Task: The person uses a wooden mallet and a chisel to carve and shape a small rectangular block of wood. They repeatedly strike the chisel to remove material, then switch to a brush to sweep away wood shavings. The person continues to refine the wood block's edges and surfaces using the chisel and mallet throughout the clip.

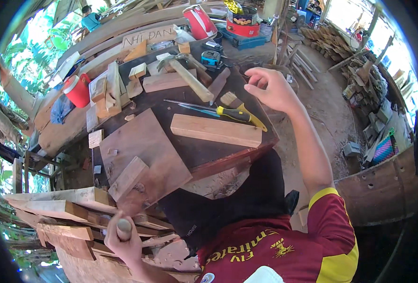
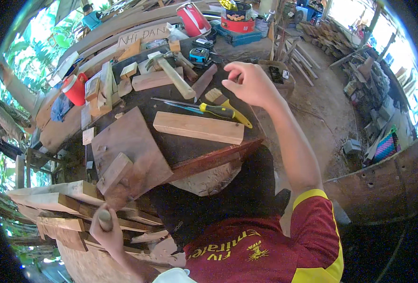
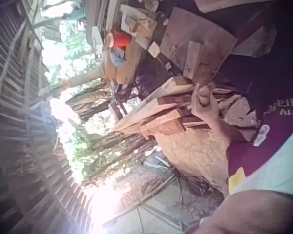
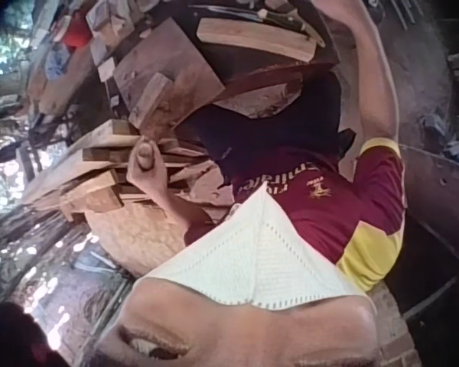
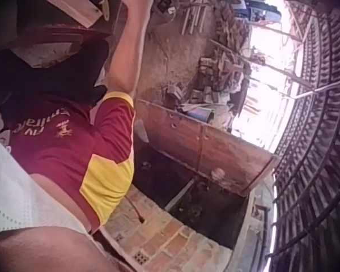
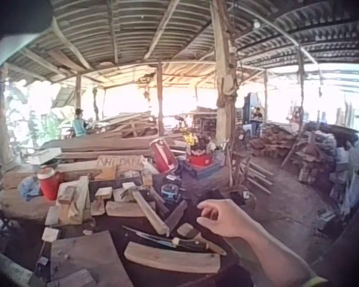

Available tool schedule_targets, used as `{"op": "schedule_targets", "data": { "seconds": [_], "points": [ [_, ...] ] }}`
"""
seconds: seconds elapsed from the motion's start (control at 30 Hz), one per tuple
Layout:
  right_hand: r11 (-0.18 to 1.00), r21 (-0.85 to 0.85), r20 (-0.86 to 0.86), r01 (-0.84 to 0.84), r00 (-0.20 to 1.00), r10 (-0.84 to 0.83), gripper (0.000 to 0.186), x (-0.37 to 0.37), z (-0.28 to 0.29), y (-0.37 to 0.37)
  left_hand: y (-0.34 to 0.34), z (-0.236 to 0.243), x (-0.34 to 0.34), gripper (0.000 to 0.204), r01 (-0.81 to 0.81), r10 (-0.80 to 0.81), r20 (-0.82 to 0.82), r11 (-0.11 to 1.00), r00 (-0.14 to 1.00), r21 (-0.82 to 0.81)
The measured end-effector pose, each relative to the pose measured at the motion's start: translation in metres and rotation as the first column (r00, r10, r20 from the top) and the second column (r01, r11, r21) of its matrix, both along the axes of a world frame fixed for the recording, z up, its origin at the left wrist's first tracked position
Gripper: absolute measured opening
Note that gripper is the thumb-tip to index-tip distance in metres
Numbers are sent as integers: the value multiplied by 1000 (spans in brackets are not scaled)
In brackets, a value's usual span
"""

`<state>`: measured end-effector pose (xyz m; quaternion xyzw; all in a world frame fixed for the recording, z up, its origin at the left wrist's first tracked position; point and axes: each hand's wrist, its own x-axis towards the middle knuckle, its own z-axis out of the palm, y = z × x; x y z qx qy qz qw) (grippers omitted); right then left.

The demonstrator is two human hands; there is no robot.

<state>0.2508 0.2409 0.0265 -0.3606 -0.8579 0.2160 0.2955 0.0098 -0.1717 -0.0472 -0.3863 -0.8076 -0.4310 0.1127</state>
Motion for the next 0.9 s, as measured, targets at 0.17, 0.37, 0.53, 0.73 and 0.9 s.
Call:
{"op": "schedule_targets", "data": {
  "seconds": [0.17, 0.37, 0.53, 0.73, 0.9],
  "points": [
    [996, -78, 38, -46, 998, 49, 33, 2, -17, -11, 43, 15, -14, 44, 33, -45, -70, 985, 996, -169],
    [890, 66, -78, -452, 886, 456, 28, -67, -26, -69, 61, -5, -13, 41, -81, 62, -93, 972, 994, -219],
    [735, 67, 47, -674, 738, 673, 38, -133, -45, -117, 60, -10, -21, 37, -109, 104, -56, 989, 993, -104],
    [651, 167, 110, -740, 670, 734, 59, -185, -74, -152, 54, -25, -26, 30, -235, 237, 65, 971, 969, -47],
    [638, 159, 163, -754, 657, 736, 55, -194, -88, -157, 53, -24, -18, 26, -186, 179, 130, 982, 975, 42]
  ]
}}
